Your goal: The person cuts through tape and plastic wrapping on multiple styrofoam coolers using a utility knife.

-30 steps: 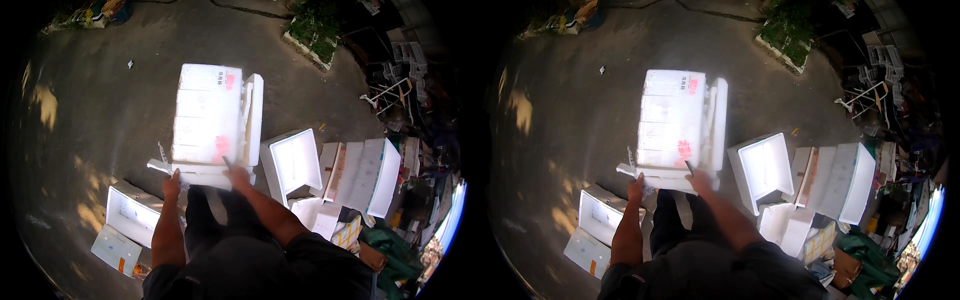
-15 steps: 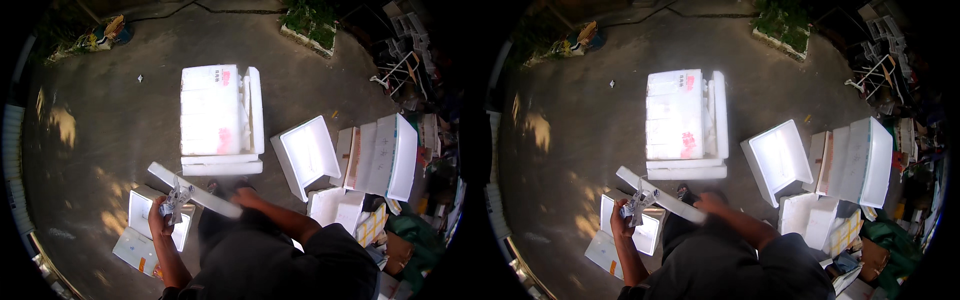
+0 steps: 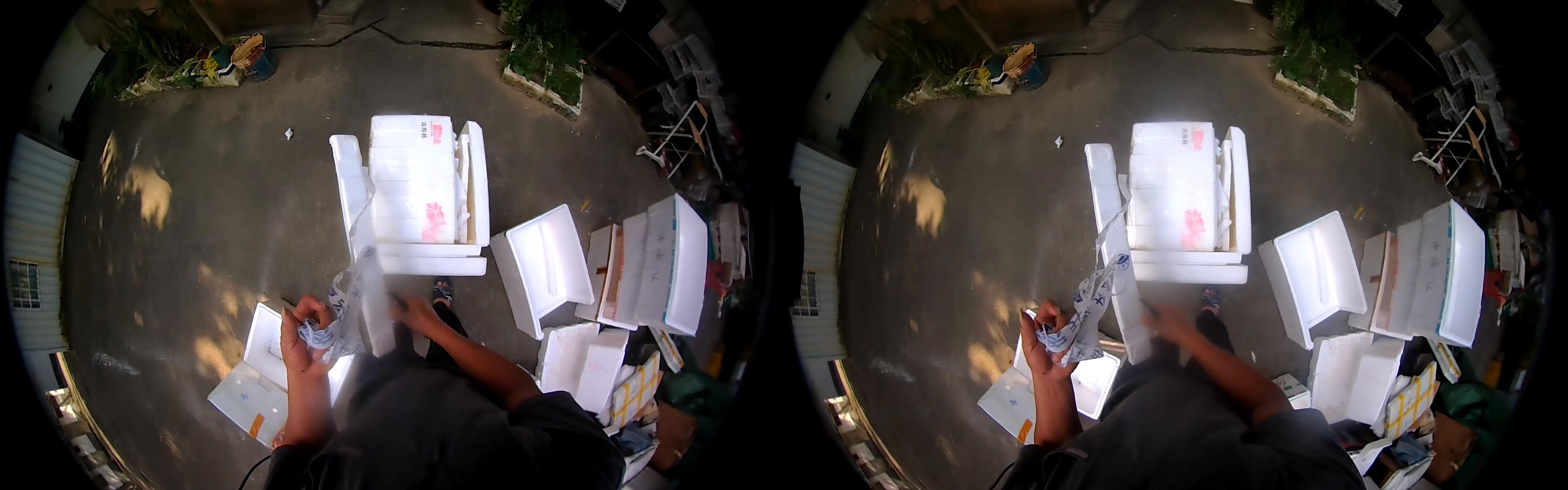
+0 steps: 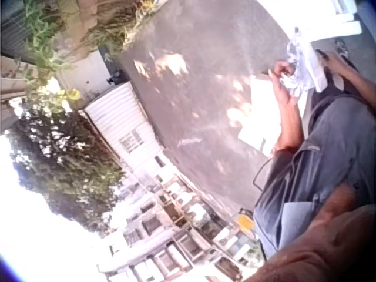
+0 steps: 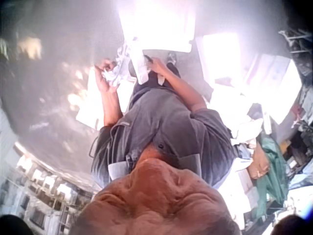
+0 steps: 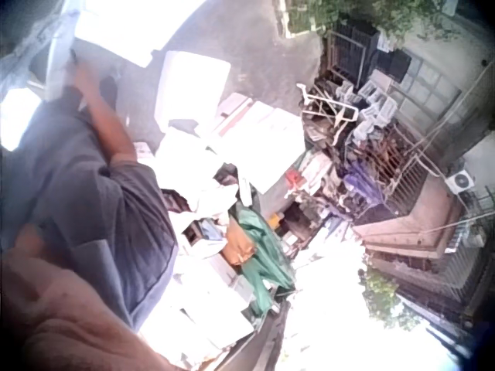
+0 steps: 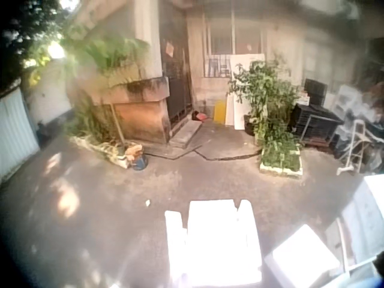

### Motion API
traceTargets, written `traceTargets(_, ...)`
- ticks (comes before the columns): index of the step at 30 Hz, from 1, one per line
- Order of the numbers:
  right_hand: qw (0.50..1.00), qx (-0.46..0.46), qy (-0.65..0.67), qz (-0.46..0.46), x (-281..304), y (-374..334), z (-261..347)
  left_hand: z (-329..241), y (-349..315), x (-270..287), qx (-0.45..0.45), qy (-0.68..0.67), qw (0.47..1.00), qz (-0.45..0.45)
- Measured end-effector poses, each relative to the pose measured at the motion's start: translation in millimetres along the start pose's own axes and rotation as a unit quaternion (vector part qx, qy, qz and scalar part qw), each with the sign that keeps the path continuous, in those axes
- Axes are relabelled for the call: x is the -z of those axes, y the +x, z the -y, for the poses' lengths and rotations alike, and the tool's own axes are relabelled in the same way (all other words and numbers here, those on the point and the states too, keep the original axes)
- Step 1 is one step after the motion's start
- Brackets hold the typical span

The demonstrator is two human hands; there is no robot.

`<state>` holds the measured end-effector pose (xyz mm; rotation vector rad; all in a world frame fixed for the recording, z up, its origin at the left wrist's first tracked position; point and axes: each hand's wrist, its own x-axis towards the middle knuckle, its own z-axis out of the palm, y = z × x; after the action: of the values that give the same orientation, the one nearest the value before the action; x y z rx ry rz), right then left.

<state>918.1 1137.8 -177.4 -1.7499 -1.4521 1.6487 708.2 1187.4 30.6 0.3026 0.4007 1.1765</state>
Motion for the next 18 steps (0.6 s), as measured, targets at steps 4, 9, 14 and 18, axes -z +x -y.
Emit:
traceTargets(4, 0.979, -0.01, 0.2, -0.043, 2, 25, -41, 8, 0, -4, 0.039, -0.025, 0.998, 0.031)
traceTargets(9, 0.96, 0.069, 0.266, -0.06, 15, 8, 53, 23, -14, -24, 0.065, -0.007, 0.998, 0.011)
traceTargets(14, 0.707, 0.133, 0.686, 0.113, -12, 48, 38, 17, -15, -20, 0.118, -0.054, 0.981, 0.141)
traceTargets(18, 0.862, 0.172, 0.475, -0.031, 22, 23, 52, 10, -2, -18, 0.138, 0.16, 0.964, 0.162)
